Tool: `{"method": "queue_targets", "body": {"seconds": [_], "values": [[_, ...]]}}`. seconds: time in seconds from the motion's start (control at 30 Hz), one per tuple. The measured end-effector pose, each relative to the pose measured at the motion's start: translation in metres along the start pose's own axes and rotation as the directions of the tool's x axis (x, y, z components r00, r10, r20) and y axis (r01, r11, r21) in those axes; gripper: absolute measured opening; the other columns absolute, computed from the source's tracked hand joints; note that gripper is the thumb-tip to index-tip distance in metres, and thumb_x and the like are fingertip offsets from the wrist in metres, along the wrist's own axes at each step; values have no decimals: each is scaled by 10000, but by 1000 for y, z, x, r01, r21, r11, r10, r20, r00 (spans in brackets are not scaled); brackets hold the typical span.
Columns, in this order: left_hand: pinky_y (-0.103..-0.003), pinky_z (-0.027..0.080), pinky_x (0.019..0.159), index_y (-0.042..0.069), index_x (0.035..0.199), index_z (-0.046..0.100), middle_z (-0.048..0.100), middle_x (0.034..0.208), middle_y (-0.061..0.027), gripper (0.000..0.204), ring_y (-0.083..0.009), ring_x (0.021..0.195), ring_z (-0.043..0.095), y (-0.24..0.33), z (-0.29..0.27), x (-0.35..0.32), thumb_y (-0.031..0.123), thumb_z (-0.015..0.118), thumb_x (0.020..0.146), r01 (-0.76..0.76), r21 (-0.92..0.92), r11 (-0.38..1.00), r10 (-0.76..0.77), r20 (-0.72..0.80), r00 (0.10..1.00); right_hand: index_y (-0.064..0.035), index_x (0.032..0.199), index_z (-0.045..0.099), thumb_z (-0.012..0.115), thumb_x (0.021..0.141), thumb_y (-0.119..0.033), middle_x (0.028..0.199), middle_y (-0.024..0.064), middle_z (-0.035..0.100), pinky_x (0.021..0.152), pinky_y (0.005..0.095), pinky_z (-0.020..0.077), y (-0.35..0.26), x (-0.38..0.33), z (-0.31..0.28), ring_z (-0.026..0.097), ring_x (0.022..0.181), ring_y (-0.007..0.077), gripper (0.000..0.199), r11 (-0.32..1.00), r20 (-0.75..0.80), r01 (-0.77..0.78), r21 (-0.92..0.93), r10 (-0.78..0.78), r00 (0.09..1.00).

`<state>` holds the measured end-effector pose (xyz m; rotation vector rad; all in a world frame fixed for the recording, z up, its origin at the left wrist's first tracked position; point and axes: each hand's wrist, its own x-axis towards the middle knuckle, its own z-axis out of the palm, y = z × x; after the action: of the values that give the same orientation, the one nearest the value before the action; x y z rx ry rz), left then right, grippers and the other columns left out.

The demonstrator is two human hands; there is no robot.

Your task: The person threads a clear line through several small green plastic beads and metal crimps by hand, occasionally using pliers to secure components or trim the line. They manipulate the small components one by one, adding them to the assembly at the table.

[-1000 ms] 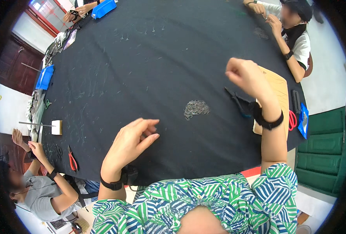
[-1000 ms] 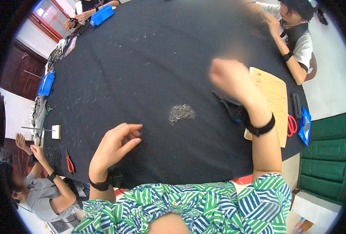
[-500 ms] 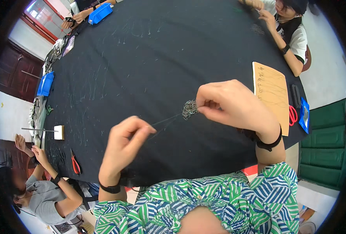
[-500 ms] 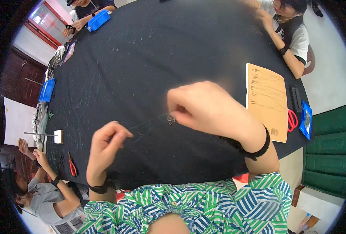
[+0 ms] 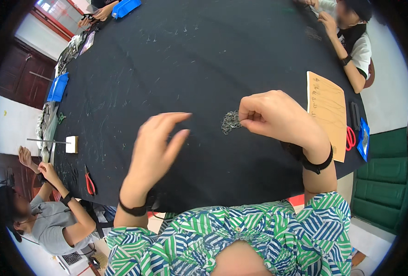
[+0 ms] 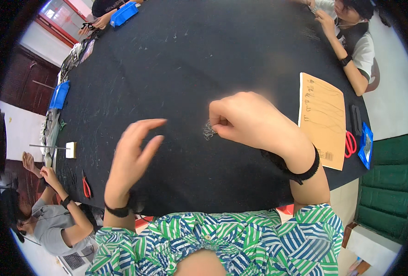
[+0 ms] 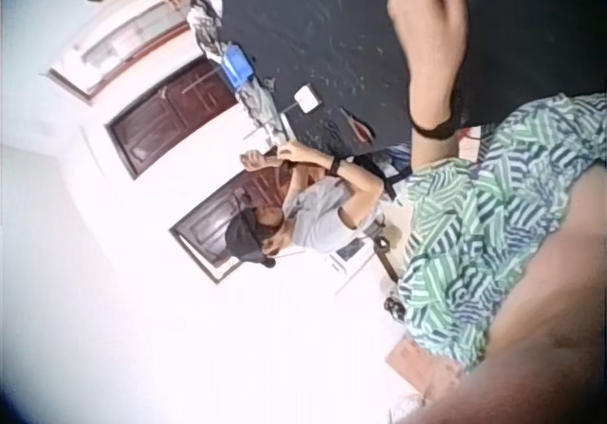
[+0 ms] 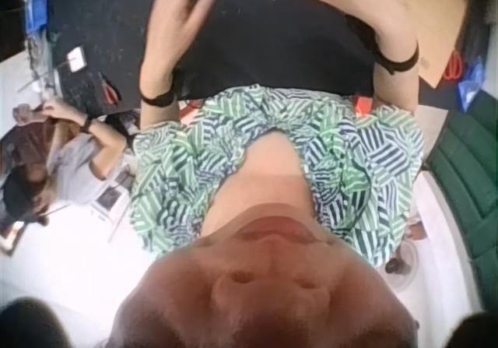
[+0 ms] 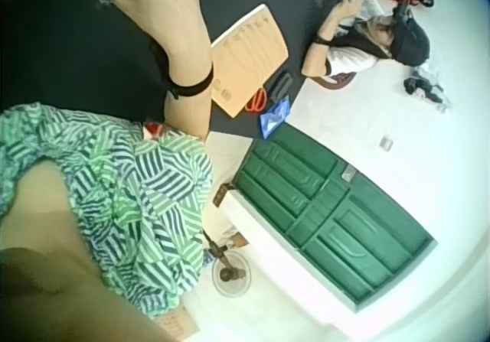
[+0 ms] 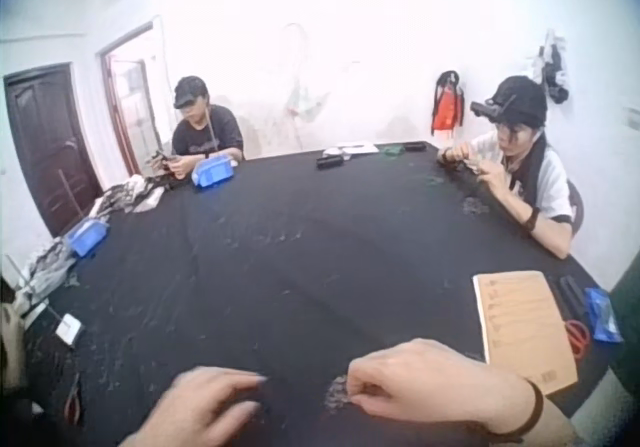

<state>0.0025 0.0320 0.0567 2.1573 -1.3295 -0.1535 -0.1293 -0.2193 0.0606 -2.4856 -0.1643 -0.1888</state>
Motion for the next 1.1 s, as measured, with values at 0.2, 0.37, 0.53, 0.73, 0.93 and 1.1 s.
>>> {"method": "queue_targets", "body": {"seconds": [0.2,0.37,0.53,0.73,0.93,1.1], "values": [[-325,516,888,5,1246,580,674,1103,-121,277,-204,1006,663,12,55,23,136,536,1006,67,-534,843,40,187,982,-23,796,610,693,773,-65,705,99,645,575,328,489,-2,1,6,647,632,246,96,1000,15,-10,-8,10,1000],[-205,446,661,44,1103,632,610,872,29,177,-35,729,532,2,70,29,181,583,1002,460,-720,519,-116,474,873,-25,793,609,695,770,-77,719,104,655,576,345,487,2,2,11,648,645,260,102,999,29,12,-38,-11,1000],[-184,409,641,50,1030,649,612,861,49,139,-13,716,507,-8,85,27,176,634,973,413,-733,540,-134,410,902,-24,794,612,695,763,-75,720,103,659,577,345,488,5,5,14,650,647,262,102,999,70,-28,-46,31,997],[-181,410,634,45,980,662,627,839,42,108,-9,714,518,-10,92,27,150,658,954,421,-737,529,-172,392,904,-17,799,619,692,759,-65,728,103,667,583,340,493,12,9,18,653,643,260,96,997,119,-71,-25,74,990],[-174,369,575,42,956,676,603,749,73,117,7,628,472,-14,90,29,157,681,936,382,-701,602,-177,349,920,-12,817,632,686,751,-47,725,108,660,585,331,498,13,11,20,652,636,255,92,996,109,-94,8,93,990],[-174,321,535,42,946,681,559,678,101,124,17,569,414,-24,97,28,162,699,920,328,-677,659,-190,272,943,-11,816,635,678,764,-37,719,119,636,594,335,500,36,-4,13,653,646,252,73,939,-195,-204,-277,153,969]]}}
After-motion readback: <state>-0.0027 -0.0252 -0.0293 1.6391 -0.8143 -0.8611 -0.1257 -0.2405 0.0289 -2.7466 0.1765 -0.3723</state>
